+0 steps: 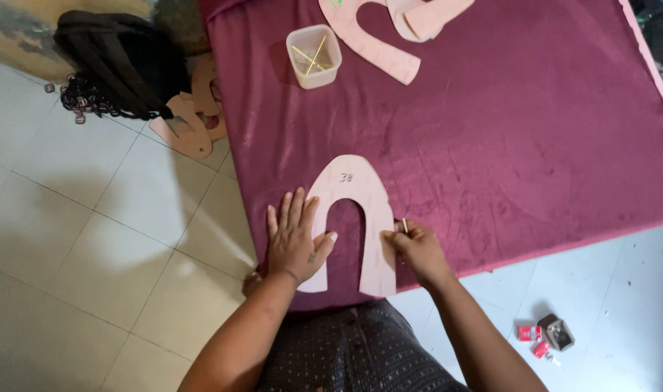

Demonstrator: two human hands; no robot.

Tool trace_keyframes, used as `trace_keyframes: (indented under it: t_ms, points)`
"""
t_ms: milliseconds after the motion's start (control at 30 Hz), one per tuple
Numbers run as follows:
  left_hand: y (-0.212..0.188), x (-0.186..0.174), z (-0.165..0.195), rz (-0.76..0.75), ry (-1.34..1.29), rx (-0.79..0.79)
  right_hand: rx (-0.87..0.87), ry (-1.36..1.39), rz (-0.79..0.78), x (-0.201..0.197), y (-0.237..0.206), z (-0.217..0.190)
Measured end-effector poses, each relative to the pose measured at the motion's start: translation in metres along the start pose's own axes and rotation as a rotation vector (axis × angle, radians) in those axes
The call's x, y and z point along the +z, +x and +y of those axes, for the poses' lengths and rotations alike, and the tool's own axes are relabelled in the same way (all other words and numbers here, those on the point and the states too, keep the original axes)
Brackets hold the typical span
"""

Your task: The person places a U-shaped paper pattern on a maroon fabric and secures it with pins. They adjust the fabric and pattern, then continue pinning along the edges to hold the pattern in place.

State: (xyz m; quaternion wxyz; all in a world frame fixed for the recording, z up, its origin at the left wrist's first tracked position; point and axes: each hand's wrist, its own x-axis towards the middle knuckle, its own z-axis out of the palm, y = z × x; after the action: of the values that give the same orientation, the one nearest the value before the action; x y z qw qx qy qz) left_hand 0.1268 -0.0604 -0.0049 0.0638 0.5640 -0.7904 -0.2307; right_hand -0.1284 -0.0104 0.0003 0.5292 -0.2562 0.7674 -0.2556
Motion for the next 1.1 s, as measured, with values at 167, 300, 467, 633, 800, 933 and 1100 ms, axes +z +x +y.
trace_keyframes:
  t_ms: [167, 300, 467, 633, 800, 933, 1100]
  points:
    - [-0.026, -0.017, -0.034, -0.134, 0.007, 0.173, -0.089, 0.049, 0.431, -0.045, -0.011, 0.031]
    - [-0.067, -0.032, -0.066, -0.104, 0.03, 0.094, -0.202, 0.294, 0.666, -0.109, -0.035, 0.048]
    - [-0.098, -0.039, -0.085, -0.101, -0.231, -0.112, -0.334, 0.671, 0.674, -0.14, -0.073, 0.04]
    - [-0.107, -0.032, -0.078, -0.04, -0.585, -0.22, -0.623, 0.72, 0.376, -0.106, -0.093, -0.009]
    - [-0.106, -0.028, -0.073, -0.055, -0.742, -0.398, -0.453, 0.794, 0.01, -0.038, -0.076, -0.054]
    - [-0.11, -0.026, -0.072, -0.036, -1.001, -0.492, -0.473, 0.362, -0.027, 0.026, -0.043, -0.059]
    - [-0.122, -0.021, -0.051, 0.126, -0.692, -0.396, -0.508, 0.071, -0.199, 0.057, -0.019, -0.065]
